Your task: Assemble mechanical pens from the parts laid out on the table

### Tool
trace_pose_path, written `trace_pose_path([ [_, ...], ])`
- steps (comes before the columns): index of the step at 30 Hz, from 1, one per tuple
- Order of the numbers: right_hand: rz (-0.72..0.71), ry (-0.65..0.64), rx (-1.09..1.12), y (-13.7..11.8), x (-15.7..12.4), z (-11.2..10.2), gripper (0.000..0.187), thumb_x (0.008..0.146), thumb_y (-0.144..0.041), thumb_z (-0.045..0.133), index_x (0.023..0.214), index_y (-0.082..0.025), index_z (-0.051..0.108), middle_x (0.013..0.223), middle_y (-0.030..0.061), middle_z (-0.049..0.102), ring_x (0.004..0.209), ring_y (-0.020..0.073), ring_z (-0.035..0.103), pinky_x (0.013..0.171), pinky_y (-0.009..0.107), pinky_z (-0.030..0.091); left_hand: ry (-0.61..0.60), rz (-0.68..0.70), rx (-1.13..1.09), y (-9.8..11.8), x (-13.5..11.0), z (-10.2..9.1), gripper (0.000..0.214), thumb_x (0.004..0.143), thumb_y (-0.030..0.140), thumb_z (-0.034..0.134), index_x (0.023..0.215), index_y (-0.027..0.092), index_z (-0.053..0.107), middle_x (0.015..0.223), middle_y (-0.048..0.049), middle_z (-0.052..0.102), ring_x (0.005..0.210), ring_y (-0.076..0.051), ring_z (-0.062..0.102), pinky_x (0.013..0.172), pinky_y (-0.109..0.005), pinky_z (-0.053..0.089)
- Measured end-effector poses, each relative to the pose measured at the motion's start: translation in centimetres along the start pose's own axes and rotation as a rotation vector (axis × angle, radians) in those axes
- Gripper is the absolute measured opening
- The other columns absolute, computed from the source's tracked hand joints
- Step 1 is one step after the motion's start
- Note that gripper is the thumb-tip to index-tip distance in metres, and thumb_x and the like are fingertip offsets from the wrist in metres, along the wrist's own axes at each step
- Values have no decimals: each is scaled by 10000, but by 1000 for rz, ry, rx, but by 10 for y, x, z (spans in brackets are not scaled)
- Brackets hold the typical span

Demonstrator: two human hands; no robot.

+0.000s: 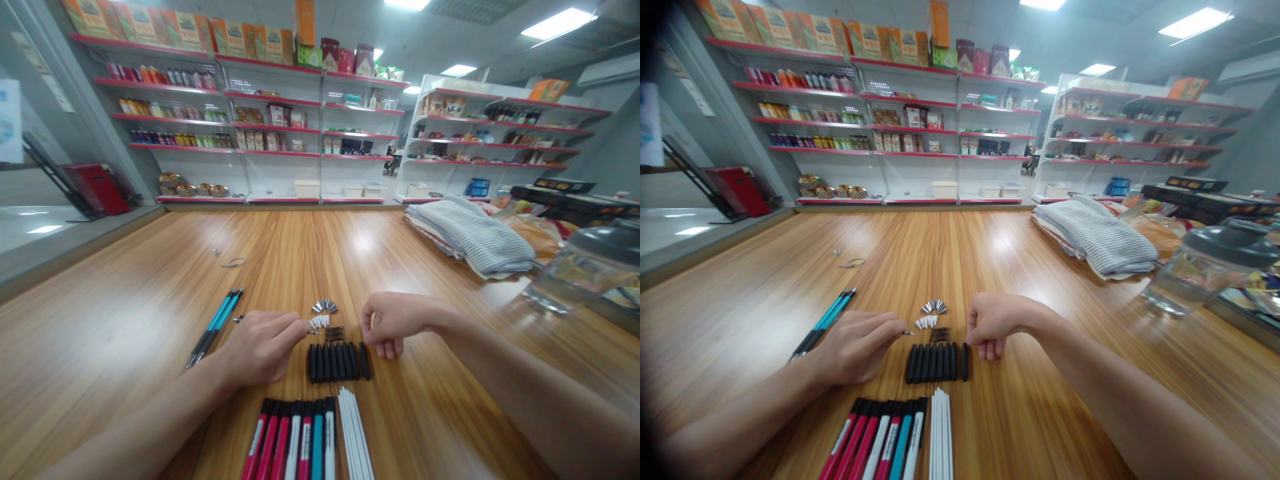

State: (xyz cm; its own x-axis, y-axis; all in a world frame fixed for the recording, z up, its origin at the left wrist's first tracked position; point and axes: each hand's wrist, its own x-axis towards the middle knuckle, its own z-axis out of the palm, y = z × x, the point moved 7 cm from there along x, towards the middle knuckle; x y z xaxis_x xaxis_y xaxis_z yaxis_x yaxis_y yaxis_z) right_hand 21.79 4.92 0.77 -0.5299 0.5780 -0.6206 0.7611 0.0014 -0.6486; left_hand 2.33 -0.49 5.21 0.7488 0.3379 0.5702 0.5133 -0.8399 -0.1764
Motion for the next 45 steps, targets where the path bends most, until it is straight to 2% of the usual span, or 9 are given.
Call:
trace_pose_path([
  [5, 12, -317, 28, 10, 3, 16, 241, 741, -346, 668, 758, -109, 629, 672, 39, 693, 563, 129, 665, 500, 203, 540, -21, 13, -1, 2, 0, 1, 191, 836, 71, 440, 968, 185, 518, 671, 11, 539, 559, -144, 444, 489, -304, 247],
  [9, -3, -398, 72, 10, 7, 20, 377, 737, -476, 684, 783, -104, 641, 670, 40, 694, 555, 126, 665, 469, 181, 521, -33, 14, -6, 2, -1, 2, 188, 840, 74, 435, 969, 184, 516, 671, 10, 541, 562, -145, 444, 489, -304, 240],
  [14, 26, -404, 103, 12, 12, 21, 460, 738, -556, 654, 772, -97, 643, 637, 43, 692, 510, 131, 658, 408, 172, 498, -50, 5, -7, 0, -1, 4, 183, 843, 79, 435, 965, 185, 521, 677, 9, 549, 574, -145, 459, 490, -297, 252],
  [24, 1, -373, 146, 6, 16, 22, 324, 751, -409, 642, 746, -86, 652, 606, 45, 689, 471, 136, 653, 354, 161, 473, -38, 8, -8, 0, -1, 2, 183, 839, 77, 432, 953, 183, 530, 667, 11, 542, 565, -141, 458, 481, -296, 267],
  [33, 5, -340, 158, 4, 14, 20, 310, 732, -395, 646, 753, -86, 655, 577, 30, 677, 461, 119, 643, 352, 142, 457, -22, 13, 1, 0, -1, 1, 193, 834, 71, 419, 953, 183, 523, 658, 11, 534, 558, -131, 453, 487, -295, 263],
  [45, -45, -369, 165, 6, 14, 20, 283, 732, -354, 643, 819, -86, 677, 599, 22, 684, 474, 117, 651, 361, 141, 459, -33, 4, 1, -1, -2, 4, 180, 842, 74, 433, 960, 185, 511, 662, 12, 540, 556, -137, 445, 494, -296, 244],
])
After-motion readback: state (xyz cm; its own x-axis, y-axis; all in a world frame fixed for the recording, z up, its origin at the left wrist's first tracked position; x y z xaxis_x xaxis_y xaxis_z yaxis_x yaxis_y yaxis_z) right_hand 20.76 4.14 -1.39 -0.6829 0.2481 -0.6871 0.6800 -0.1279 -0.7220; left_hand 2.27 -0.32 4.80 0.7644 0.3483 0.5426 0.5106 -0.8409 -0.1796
